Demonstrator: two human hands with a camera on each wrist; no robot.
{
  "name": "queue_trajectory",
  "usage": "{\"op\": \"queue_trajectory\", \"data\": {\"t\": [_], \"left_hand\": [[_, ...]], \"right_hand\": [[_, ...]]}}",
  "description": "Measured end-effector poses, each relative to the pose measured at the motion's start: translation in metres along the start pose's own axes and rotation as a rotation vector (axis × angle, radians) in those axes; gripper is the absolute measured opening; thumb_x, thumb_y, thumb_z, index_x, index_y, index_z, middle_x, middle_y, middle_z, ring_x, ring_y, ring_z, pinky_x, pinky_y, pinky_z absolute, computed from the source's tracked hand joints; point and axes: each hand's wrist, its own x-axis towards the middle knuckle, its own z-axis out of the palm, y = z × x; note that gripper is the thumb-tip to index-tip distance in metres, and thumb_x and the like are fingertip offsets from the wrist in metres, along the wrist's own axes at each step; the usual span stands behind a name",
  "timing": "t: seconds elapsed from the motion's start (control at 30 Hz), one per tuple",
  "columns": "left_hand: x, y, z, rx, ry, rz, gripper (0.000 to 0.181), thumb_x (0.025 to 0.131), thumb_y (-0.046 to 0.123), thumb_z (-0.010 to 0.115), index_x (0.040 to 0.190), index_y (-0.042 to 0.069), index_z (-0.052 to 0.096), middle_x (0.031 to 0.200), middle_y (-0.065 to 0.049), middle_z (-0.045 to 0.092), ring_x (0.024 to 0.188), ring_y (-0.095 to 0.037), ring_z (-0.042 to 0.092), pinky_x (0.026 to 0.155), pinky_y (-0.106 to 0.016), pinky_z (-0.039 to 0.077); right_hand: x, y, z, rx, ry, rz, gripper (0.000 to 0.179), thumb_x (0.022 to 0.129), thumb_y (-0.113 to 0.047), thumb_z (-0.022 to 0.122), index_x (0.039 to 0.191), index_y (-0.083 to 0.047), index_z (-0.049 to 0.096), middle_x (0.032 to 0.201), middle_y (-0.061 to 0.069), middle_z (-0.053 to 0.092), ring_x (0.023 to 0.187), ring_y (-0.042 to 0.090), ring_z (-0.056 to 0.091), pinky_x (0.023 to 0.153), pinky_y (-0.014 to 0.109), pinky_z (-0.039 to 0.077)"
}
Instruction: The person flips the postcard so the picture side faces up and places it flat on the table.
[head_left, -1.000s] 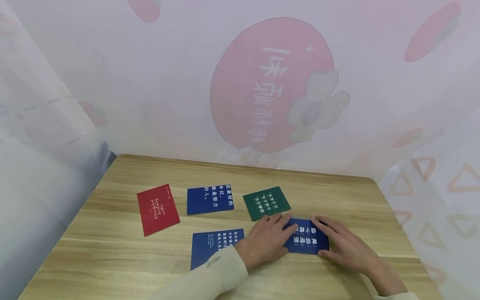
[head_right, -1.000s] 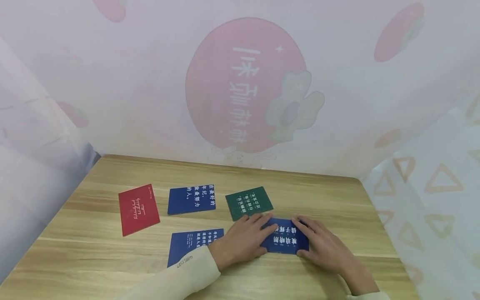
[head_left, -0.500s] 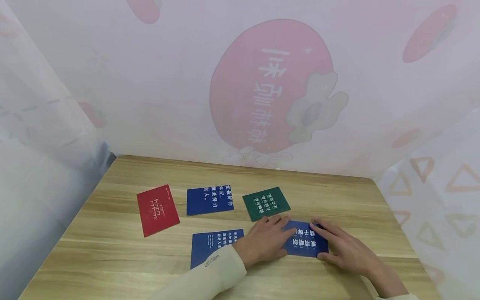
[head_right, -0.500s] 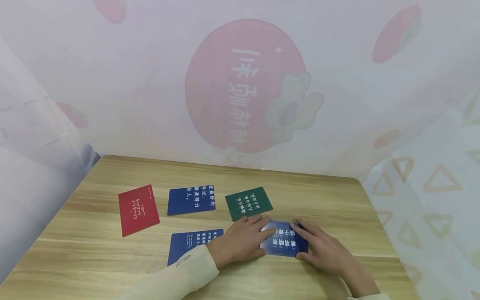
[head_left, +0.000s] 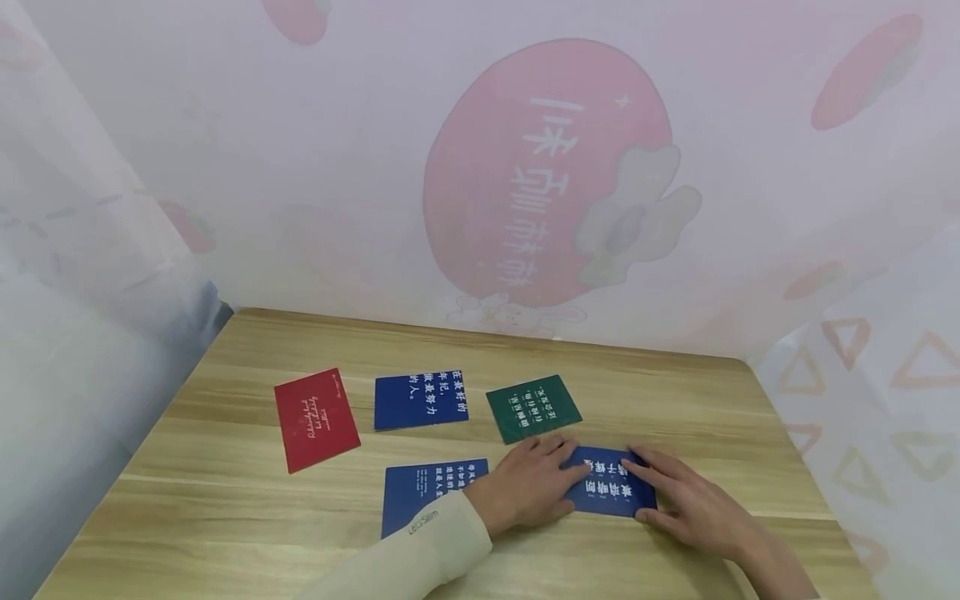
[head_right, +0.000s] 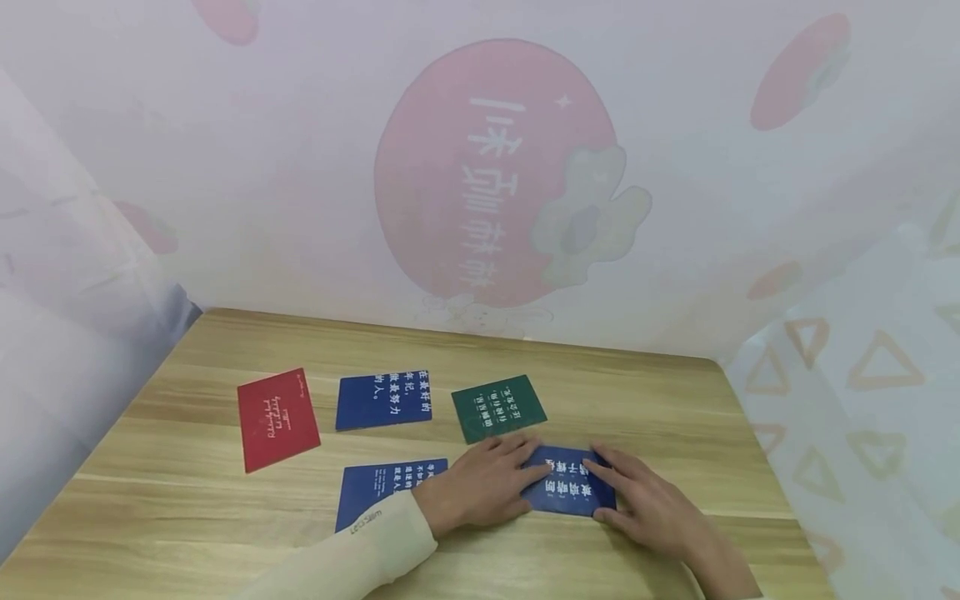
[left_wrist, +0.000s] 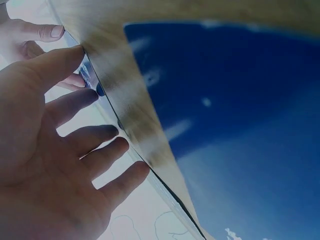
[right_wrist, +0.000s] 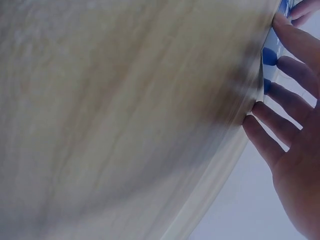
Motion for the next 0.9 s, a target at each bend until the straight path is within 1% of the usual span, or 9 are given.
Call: {"op": "queue_trajectory", "data": {"t": [0.3,0.4,0.43,0.53,0.6,0.7,0.77,0.9], "left_hand": [[0.001,0.002,0.000,-0.026,-0.013,-0.005,0.057,0.111,0.051,0.058,0.165,0.039,0.047,0.178,0.003,0.036,0.165,-0.018,0.034,0.134,-0.044,0.033],[0.000,0.003,0.000,-0.036,-0.018,-0.003,0.056,0.111,0.050,0.058,0.165,0.039,0.046,0.178,0.003,0.037,0.165,-0.017,0.034,0.134,-0.044,0.033],[0.001,0.004,0.000,-0.038,-0.019,-0.002,0.056,0.111,0.050,0.058,0.165,0.039,0.046,0.178,0.003,0.037,0.165,-0.017,0.034,0.134,-0.044,0.033],[0.000,0.004,-0.001,-0.042,-0.023,0.003,0.057,0.111,0.050,0.057,0.166,0.039,0.046,0.178,0.003,0.036,0.165,-0.017,0.034,0.134,-0.044,0.033],[0.000,0.003,-0.001,-0.045,-0.023,0.005,0.057,0.112,0.050,0.057,0.166,0.038,0.046,0.178,0.003,0.036,0.165,-0.018,0.033,0.134,-0.044,0.033],[0.000,0.000,-0.001,-0.055,-0.016,0.014,0.057,0.111,0.050,0.057,0.166,0.038,0.045,0.178,0.003,0.036,0.166,-0.018,0.033,0.133,-0.044,0.034],[0.000,-0.002,-0.002,-0.064,-0.008,0.025,0.057,0.111,0.049,0.057,0.166,0.038,0.046,0.177,0.002,0.037,0.166,-0.019,0.033,0.133,-0.043,0.035],[-0.001,-0.006,-0.005,-0.093,0.003,0.046,0.056,0.111,0.046,0.058,0.165,0.037,0.048,0.176,0.003,0.039,0.166,-0.022,0.033,0.132,-0.045,0.036]], "right_hand": [[-0.002,0.001,-0.002,0.022,-0.027,0.012,0.062,0.101,-0.049,0.076,0.155,-0.020,0.063,0.165,0.014,0.054,0.148,0.043,0.055,0.107,0.062,0.057],[-0.001,0.001,-0.005,0.051,-0.038,0.039,0.061,0.101,-0.050,0.077,0.152,-0.019,0.066,0.163,0.015,0.056,0.147,0.043,0.056,0.108,0.064,0.056],[-0.001,0.001,-0.005,0.064,-0.029,0.051,0.060,0.100,-0.049,0.077,0.151,-0.019,0.067,0.162,0.014,0.057,0.146,0.043,0.057,0.109,0.064,0.055],[0.000,0.000,-0.006,0.091,0.024,0.087,0.055,0.100,-0.045,0.079,0.147,-0.018,0.070,0.157,0.014,0.062,0.141,0.042,0.062,0.109,0.065,0.054],[0.000,-0.001,-0.006,0.097,0.090,0.108,0.050,0.099,-0.037,0.081,0.144,-0.016,0.071,0.150,0.013,0.067,0.135,0.041,0.066,0.107,0.064,0.056],[0.003,-0.002,-0.006,0.067,0.191,0.132,0.047,0.097,-0.023,0.083,0.141,-0.012,0.072,0.137,0.012,0.076,0.125,0.040,0.072,0.101,0.063,0.059],[0.006,-0.003,-0.006,0.042,0.248,0.144,0.045,0.096,-0.017,0.083,0.140,-0.011,0.072,0.128,0.010,0.079,0.118,0.038,0.076,0.097,0.061,0.062],[0.011,-0.004,-0.004,0.002,0.303,0.156,0.042,0.096,-0.014,0.082,0.137,-0.010,0.073,0.120,0.008,0.081,0.110,0.034,0.078,0.089,0.057,0.065]]}}
